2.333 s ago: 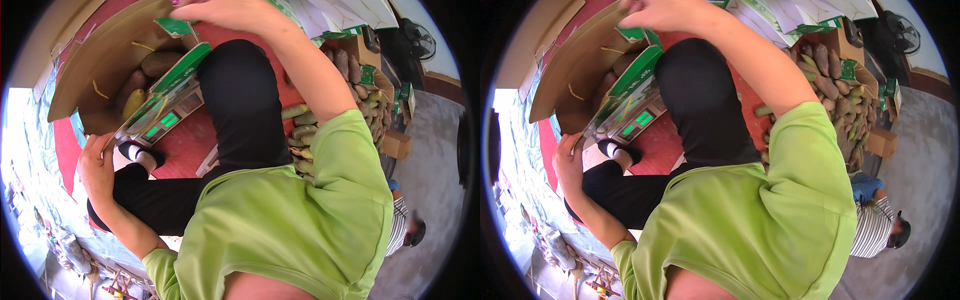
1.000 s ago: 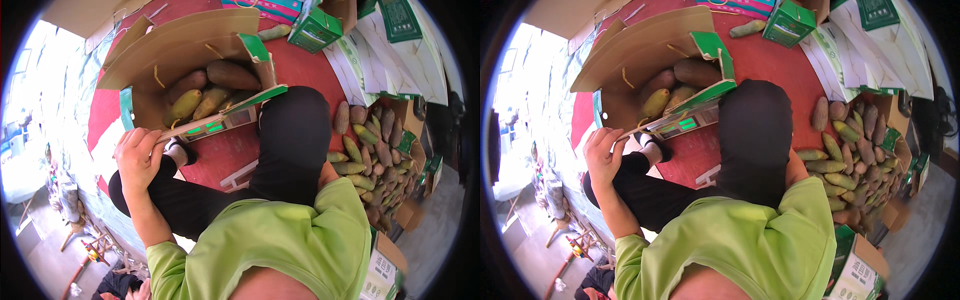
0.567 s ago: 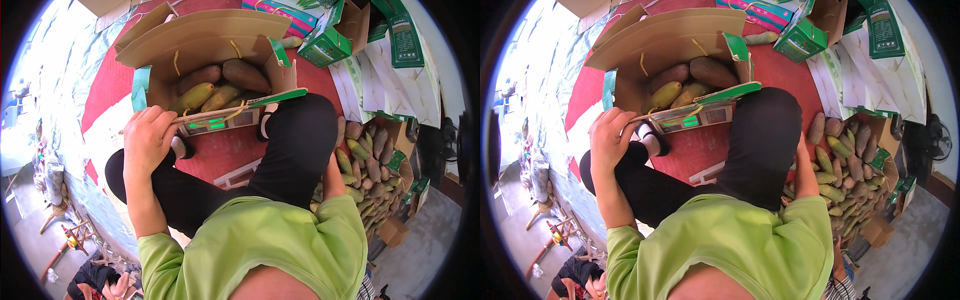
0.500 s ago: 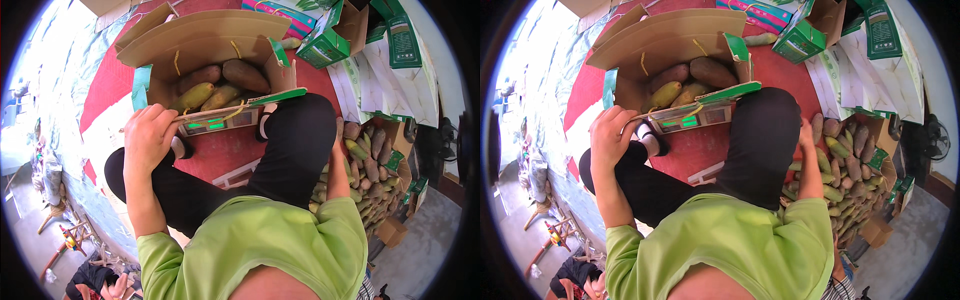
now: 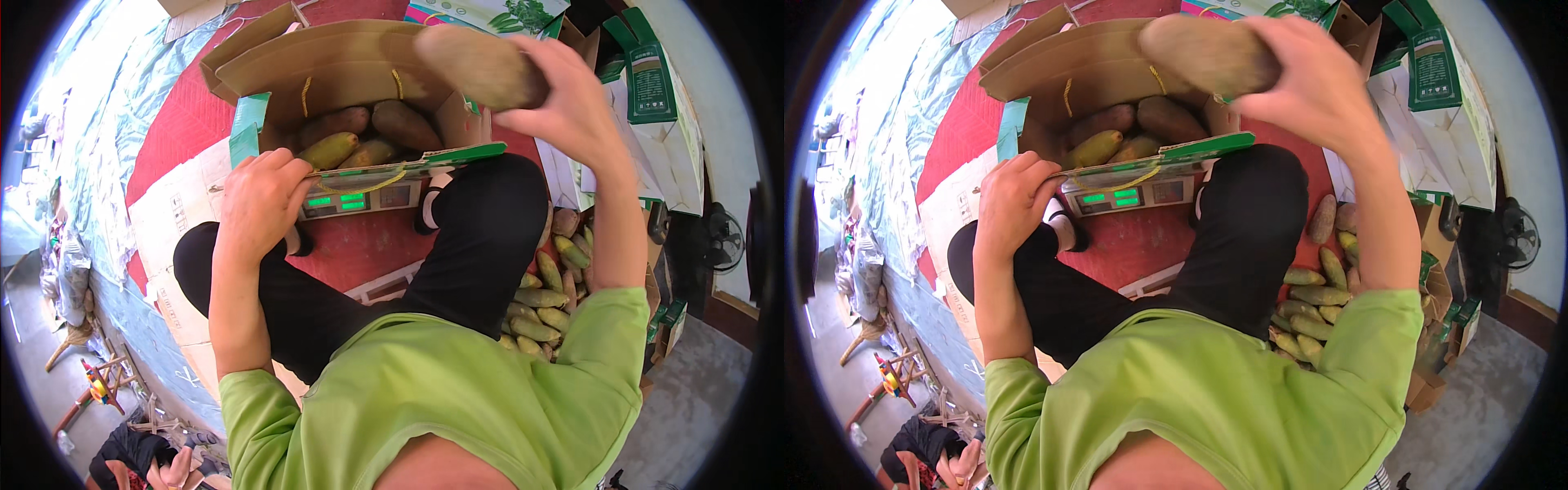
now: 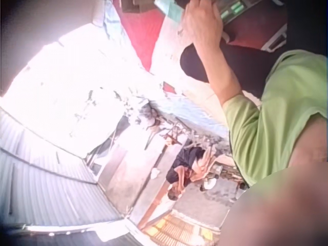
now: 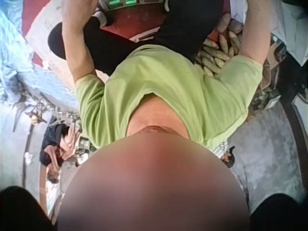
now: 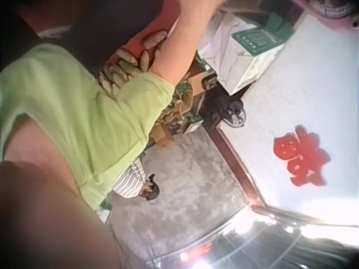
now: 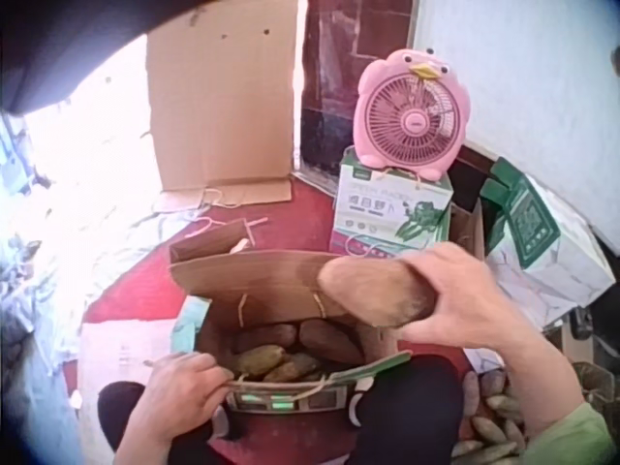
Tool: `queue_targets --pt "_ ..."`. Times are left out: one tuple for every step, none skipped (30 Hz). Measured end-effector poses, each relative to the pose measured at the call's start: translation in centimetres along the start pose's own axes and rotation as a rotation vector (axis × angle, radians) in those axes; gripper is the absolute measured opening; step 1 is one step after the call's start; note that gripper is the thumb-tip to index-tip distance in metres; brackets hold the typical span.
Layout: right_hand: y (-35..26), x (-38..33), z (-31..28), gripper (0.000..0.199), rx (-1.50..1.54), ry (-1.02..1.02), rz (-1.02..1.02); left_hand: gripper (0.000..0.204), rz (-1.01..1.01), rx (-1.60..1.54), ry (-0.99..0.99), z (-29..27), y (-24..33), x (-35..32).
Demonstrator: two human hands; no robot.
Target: Sorting and weighing green radishes into packaging boxes.
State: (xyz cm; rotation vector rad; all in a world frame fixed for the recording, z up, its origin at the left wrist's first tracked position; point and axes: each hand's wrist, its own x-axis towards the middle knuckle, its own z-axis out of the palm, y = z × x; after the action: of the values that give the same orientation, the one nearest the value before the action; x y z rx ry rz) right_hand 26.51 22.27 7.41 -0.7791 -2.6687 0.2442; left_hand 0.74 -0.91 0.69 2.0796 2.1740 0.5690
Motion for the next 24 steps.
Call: queue_targets --pt "-1.0 1.3 1.3 0.065 -0.012 -0.051 -0.058 0.009 0.002 -0.003 0.001 -0.1 0.0 -0.1" --pt "-2.2 2.4 2.4 0.066 -0.032 -0.151 -0.051 0.009 0.008 -0.008 0.003 -0.1 0.0 -0.1" --pt "-3.2 3.4 3.6 0.066 -0.05 -0.251 -0.043 0.009 0.012 -0.022 0.003 -0.1 0.0 0.0" --pt "-3.8 4.5 5.2 0.065 -0.088 -0.307 -0.09 0.01 0.014 -0.034 0.002 -0.1 0.0 0.1" --pt "-4.4 5.6 6.9 0.065 -0.122 -0.364 -0.14 0.01 0.013 -0.034 -0.002 -0.2 0.0 0.0" --pt "-5.3 6.7 8.3 0.064 -0.149 -0.448 -0.153 0.01 0.006 -0.034 -0.009 -0.2 -0.1 -0.1" --pt "-6.3 7.7 9.7 0.062 -0.176 -0.533 -0.166 0.01 0.0 -0.035 -0.016 -0.1 -0.2 -0.1" --pt "-7.2 8.6 10.8 0.062 -0.184 -0.587 -0.174 0.01 0.004 -0.038 -0.02 -0.2 -0.2 -0.1" --pt "-8.0 9.3 11.8 0.061 -0.191 -0.641 -0.182 0.01 -0.001 -0.053 -0.021 -0.4 -0.1 0.0" --pt "-8.8 9.9 12.8 0.059 -0.192 -0.629 -0.214 0.011 -0.009 -0.07 -0.024 -0.4 -0.2 -0.1" --pt "-9.2 10.1 13.7 0.058 -0.192 -0.617 -0.243 0.011 -0.006 -0.076 -0.031 -0.4 -0.1 -0.1" --pt "-9.3 10.5 14.5 0.058 -0.189 -0.623 -0.234 0.011 -0.014 -0.063 -0.027 -0.3 -0.1 -0.2" --pt "-9.5 11.0 15.0 0.056 -0.073 -0.547 -0.232 0.011 -0.022 -0.048 -0.022 -0.3 -0.1 -0.1" --pt "-9.4 11.0 15.3 0.055 0.042 -0.469 -0.227 0.011 -0.018 -0.053 -0.029 -0.4 -0.1 -0.1" --pt "-8.9 10.8 15.3 0.055 0.045 -0.472 -0.217 0.01 -0.021 -0.053 -0.04 -0.5 0.0 -0.1" --pt "-8.7 10.8 14.6 0.054 0.109 -0.441 -0.209 0.01 -0.031 -0.051 -0.053 -0.5 0.0 -0.2" --pt "-8.3 10.6 13.7 0.053 0.157 -0.417 -0.186 0.01 -0.021 -0.072 -0.059 -0.2 -0.3 -0.2" --pt "-7.7 10.1 12.7 0.049 0.187 -0.402 -0.154 0.009 -0.024 -0.084 -0.043 0.2 -0.6 -0.2" --pt "-6.8 9.5 11.8 0.044 0.221 -0.345 -0.145 0.009 -0.026 -0.085 -0.029 0.4 -0.6 -0.2" --pt "-5.8 8.7 10.2 0.041 0.294 -0.275 -0.136 0.009 -0.039 -0.09 -0.056 0.3 -0.5 -0.1" --pt "-4.8 7.7 8.4 0.037 0.364 -0.203 -0.125 0.009 -0.027 -0.104 -0.067 0.2 -0.3 -0.2" --pt "-3.5 6.6 6.8 0.037 0.486 -0.187 -0.058 0.009 -0.04 -0.096 -0.057 0.0 -0.1 0.0" --pt "-2.3 5.4 5.4 0.036 0.604 -0.171 0.014 0.01 -0.053 -0.094 -0.049 0.0 0.0 0.0" --pt "-1.2 3.9 4.0 0.036 0.672 -0.146 0.114 0.011 -0.039 -0.113 -0.043 0.1 -0.1 0.0"
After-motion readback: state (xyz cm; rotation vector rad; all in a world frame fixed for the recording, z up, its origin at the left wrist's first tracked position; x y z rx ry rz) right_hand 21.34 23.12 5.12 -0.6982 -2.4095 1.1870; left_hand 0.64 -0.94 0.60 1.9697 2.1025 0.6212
